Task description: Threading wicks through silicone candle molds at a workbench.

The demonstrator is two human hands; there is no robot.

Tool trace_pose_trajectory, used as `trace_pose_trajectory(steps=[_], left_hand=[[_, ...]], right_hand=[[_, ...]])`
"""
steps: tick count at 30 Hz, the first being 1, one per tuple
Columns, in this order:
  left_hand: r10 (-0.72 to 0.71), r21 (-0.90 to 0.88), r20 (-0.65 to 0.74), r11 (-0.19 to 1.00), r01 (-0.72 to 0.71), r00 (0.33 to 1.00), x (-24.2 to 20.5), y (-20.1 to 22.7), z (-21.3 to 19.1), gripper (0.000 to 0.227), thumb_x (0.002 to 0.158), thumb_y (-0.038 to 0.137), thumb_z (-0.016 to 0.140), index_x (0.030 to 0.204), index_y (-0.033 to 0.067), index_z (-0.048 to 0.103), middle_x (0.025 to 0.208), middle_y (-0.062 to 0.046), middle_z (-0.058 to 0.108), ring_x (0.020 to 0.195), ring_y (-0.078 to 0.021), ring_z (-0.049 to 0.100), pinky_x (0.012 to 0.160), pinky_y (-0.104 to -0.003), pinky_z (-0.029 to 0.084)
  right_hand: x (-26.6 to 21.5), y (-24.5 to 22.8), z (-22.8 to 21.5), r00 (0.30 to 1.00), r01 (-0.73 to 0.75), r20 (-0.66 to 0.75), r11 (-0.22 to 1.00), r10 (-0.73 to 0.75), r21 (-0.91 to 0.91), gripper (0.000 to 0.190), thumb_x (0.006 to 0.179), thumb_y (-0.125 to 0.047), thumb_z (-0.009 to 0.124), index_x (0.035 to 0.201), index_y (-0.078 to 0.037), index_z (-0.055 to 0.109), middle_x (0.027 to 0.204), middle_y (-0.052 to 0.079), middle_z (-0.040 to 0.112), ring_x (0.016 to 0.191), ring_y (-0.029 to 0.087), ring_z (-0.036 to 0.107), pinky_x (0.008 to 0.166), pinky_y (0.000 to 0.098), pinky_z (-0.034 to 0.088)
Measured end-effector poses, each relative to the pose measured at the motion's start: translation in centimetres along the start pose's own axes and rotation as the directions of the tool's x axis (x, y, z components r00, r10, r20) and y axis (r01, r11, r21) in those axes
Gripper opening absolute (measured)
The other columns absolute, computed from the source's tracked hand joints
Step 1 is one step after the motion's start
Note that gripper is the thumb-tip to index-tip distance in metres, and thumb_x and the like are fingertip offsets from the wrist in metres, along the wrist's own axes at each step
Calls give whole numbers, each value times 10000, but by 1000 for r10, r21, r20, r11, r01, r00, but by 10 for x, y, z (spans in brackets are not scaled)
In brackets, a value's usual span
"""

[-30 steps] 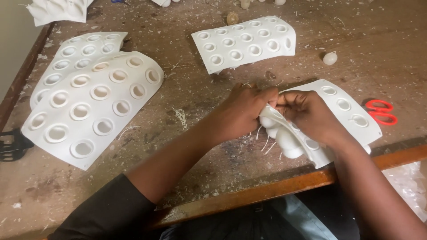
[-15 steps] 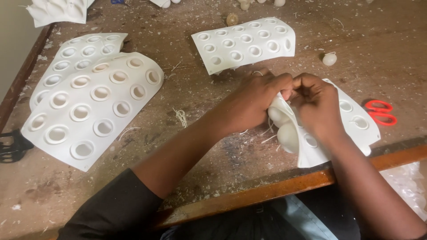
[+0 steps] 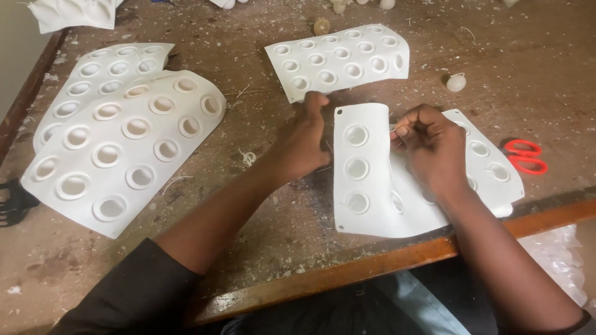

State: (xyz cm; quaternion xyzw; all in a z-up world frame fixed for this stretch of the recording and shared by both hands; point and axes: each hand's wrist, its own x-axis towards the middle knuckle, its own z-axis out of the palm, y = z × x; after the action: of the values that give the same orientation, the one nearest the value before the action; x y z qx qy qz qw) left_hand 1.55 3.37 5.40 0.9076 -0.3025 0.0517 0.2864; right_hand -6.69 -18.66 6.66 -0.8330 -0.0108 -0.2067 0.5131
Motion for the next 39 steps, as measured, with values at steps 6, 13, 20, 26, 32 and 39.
trace_pose_trajectory(steps=[6, 13, 20, 26, 32, 39], left_hand=[[-12, -477, 249, 869, 133, 968, -4, -14, 5, 471, 791, -25, 712, 1232, 6, 551, 1060, -150, 735, 960, -241, 728, 824, -392, 601], [-104, -219, 355, 957, 191, 929, -5, -18, -10, 303, 845, 110, 832, 1112, 40, 706, 988, -93, 763, 893, -216, 750, 861, -417, 604], [266, 427, -95, 881, -202, 959, -12, 20, -34, 832, 628, 20, 784, 1395, 137, 486, 1446, -176, 424, 1313, -344, 473, 1081, -563, 326], [294, 340, -79, 906, -251, 953, -9, 13, -28, 771, 803, -211, 547, 1475, 157, 472, 1505, -121, 431, 1347, -289, 476, 1069, -530, 346], [626, 258, 45, 745, -615, 778, -6, 36, -30, 842, 706, -220, 490, 1441, 187, 527, 1548, -55, 478, 1447, -269, 393, 1208, -510, 237], [476, 73, 326, 848, -524, 816, -12, 16, -23, 616, 739, -8, 608, 1336, 145, 628, 1454, -64, 592, 1358, -240, 530, 1223, -508, 282]], right_hand=[[0, 5, 1, 999, 24, 25, 1000, -24, -13, 97, 996, 69, 597, 967, -14, 637, 946, 71, 721, 896, 102, 725, 759, 260, 638], [2, 16, -2, 1000, -3, 24, 999, 2, 44, 95, 1008, 63, 584, 978, -13, 633, 923, 70, 720, 879, 106, 724, 752, 262, 626], [1, 15, -2, 1000, 8, 22, 999, -8, 32, 93, 1005, 64, 588, 962, -1, 638, 901, 73, 725, 852, 111, 720, 755, 266, 637], [2, 15, -1, 1000, -5, 12, 1000, 5, 28, 90, 1000, 62, 594, 962, -2, 643, 898, 72, 729, 842, 112, 721, 747, 269, 635], [-3, 12, -2, 997, 68, 47, 997, -67, -36, 110, 959, 94, 599, 949, 1, 656, 894, 86, 738, 832, 126, 724, 752, 273, 627], [-8, -4, 5, 969, 235, 146, 924, -198, -303, 102, 898, 109, 624, 928, 15, 651, 855, 155, 748, 772, 209, 753, 677, 323, 580]])
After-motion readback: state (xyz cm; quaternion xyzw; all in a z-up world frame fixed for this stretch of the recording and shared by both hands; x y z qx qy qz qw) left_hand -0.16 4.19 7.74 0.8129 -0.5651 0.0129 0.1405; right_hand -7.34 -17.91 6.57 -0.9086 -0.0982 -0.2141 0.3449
